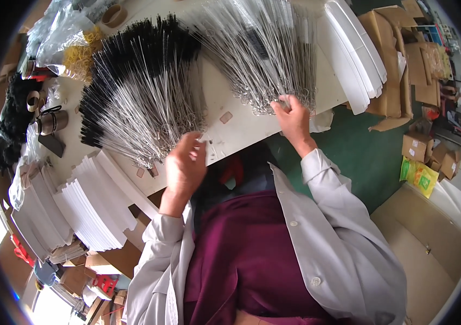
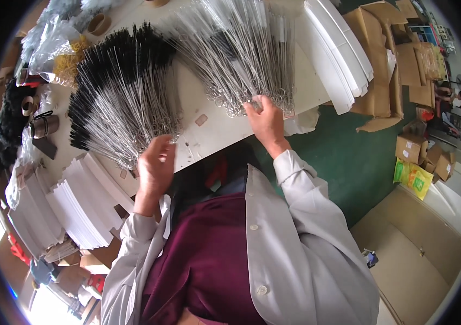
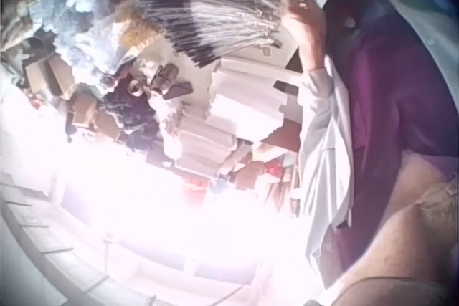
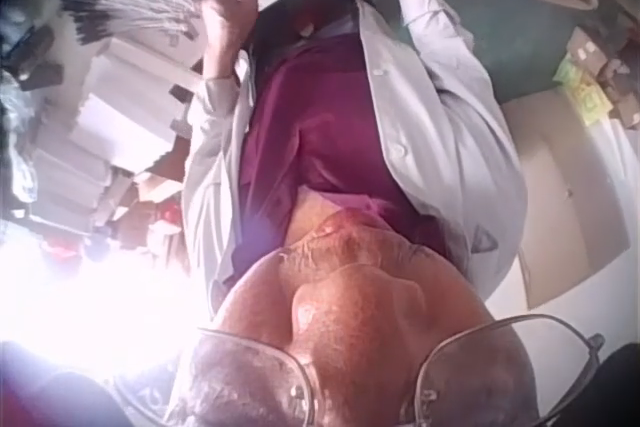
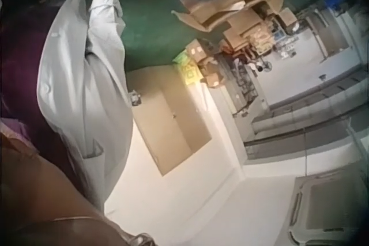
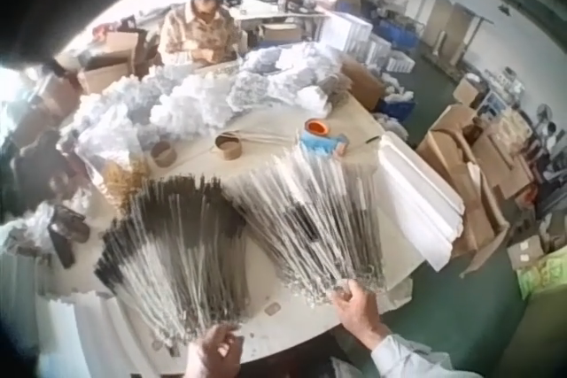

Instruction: Packaging long thin brushes into white cardboard sleeves.

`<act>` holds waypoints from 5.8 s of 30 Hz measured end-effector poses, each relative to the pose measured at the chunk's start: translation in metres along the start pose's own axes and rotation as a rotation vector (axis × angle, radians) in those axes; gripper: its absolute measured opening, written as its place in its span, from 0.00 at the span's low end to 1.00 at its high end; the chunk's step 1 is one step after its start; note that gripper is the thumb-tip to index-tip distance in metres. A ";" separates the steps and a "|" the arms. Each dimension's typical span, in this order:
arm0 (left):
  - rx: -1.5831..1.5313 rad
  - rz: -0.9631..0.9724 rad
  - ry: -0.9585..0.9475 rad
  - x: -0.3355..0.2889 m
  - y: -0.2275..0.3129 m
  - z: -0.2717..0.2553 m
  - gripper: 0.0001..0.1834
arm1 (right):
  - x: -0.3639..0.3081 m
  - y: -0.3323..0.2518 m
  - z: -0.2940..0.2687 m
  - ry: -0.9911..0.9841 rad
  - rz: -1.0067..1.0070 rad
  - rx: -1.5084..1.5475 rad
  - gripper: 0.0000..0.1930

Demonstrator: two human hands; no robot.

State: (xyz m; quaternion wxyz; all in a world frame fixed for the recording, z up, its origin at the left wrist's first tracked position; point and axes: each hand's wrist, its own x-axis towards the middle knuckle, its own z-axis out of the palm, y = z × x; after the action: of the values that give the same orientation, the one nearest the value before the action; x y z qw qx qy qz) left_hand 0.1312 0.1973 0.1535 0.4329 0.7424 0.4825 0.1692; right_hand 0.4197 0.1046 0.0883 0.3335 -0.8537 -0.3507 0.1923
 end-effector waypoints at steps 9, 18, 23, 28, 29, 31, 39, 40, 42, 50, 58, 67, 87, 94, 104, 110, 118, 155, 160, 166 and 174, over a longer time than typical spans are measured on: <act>0.011 0.119 -0.301 0.000 0.033 0.057 0.13 | 0.008 0.001 0.017 0.088 0.064 0.017 0.19; 0.061 0.081 -0.371 0.011 0.033 0.066 0.12 | 0.011 0.007 0.013 0.115 0.210 0.182 0.14; -0.090 0.023 -0.326 0.026 0.035 0.074 0.14 | -0.009 -0.012 -0.012 0.042 0.252 0.372 0.13; -0.426 -0.229 -0.407 0.057 0.053 0.091 0.20 | -0.036 -0.056 -0.029 -0.084 0.321 0.755 0.08; -0.680 -0.311 -0.412 0.062 0.054 0.094 0.22 | -0.040 -0.065 -0.031 -0.146 0.375 0.803 0.07; -0.758 -0.333 -0.442 0.070 0.060 0.092 0.22 | -0.047 -0.075 -0.030 -0.181 0.384 0.895 0.06; -0.906 -0.413 -0.284 0.059 0.056 0.074 0.16 | -0.047 -0.074 -0.026 -0.319 0.206 0.775 0.15; -0.885 -0.400 -0.286 0.055 0.055 0.065 0.16 | -0.043 -0.071 -0.026 -0.286 0.180 0.774 0.15; -0.808 -0.372 -0.245 0.044 0.055 0.047 0.15 | -0.032 -0.073 -0.030 -0.236 0.100 0.727 0.15; -0.286 -0.228 -0.201 -0.001 0.056 -0.032 0.13 | 0.009 -0.124 -0.051 -0.166 -0.427 0.295 0.10; -0.220 -0.219 -0.350 -0.028 0.045 -0.089 0.10 | -0.002 -0.171 -0.009 -0.647 -0.861 0.112 0.08; -0.462 -0.486 -0.405 -0.032 -0.002 -0.125 0.10 | -0.028 -0.147 -0.007 -1.139 -0.410 0.177 0.13; -0.595 -0.408 0.094 -0.026 -0.046 -0.110 0.07 | -0.055 -0.119 -0.017 -1.090 -0.171 0.148 0.12; 0.106 0.126 0.289 -0.039 -0.028 -0.091 0.06 | -0.054 -0.099 -0.010 -1.200 0.021 0.328 0.18; -0.816 -0.627 0.012 -0.055 -0.018 -0.058 0.24 | -0.062 -0.105 -0.002 -1.255 0.153 0.405 0.20; -1.296 -0.655 0.015 -0.046 -0.015 -0.039 0.18 | -0.063 -0.121 0.001 -1.374 0.308 0.490 0.19; -1.234 -0.616 0.098 -0.052 -0.021 -0.026 0.18 | -0.079 -0.129 0.018 -1.138 -0.159 0.303 0.16; -0.907 -0.610 0.270 -0.069 -0.073 -0.044 0.13 | -0.089 -0.121 0.045 -0.940 -0.484 0.155 0.12; -0.516 -0.638 0.370 -0.085 -0.090 -0.046 0.17 | -0.084 -0.119 0.041 -0.999 -0.315 0.116 0.11; 0.634 -0.676 0.489 -0.131 -0.136 -0.079 0.35 | -0.081 -0.100 0.050 -0.920 -0.412 0.151 0.13; 0.368 -1.072 0.301 -0.160 -0.188 -0.070 0.31 | -0.085 -0.119 0.048 -1.008 -0.355 0.118 0.12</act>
State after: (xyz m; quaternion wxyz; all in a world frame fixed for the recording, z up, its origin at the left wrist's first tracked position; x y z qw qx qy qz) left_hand -0.0988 0.1227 0.0686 0.2487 0.4256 0.8682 -0.0563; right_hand 0.2789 0.1270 0.1460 0.1988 -0.5630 -0.5947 0.5384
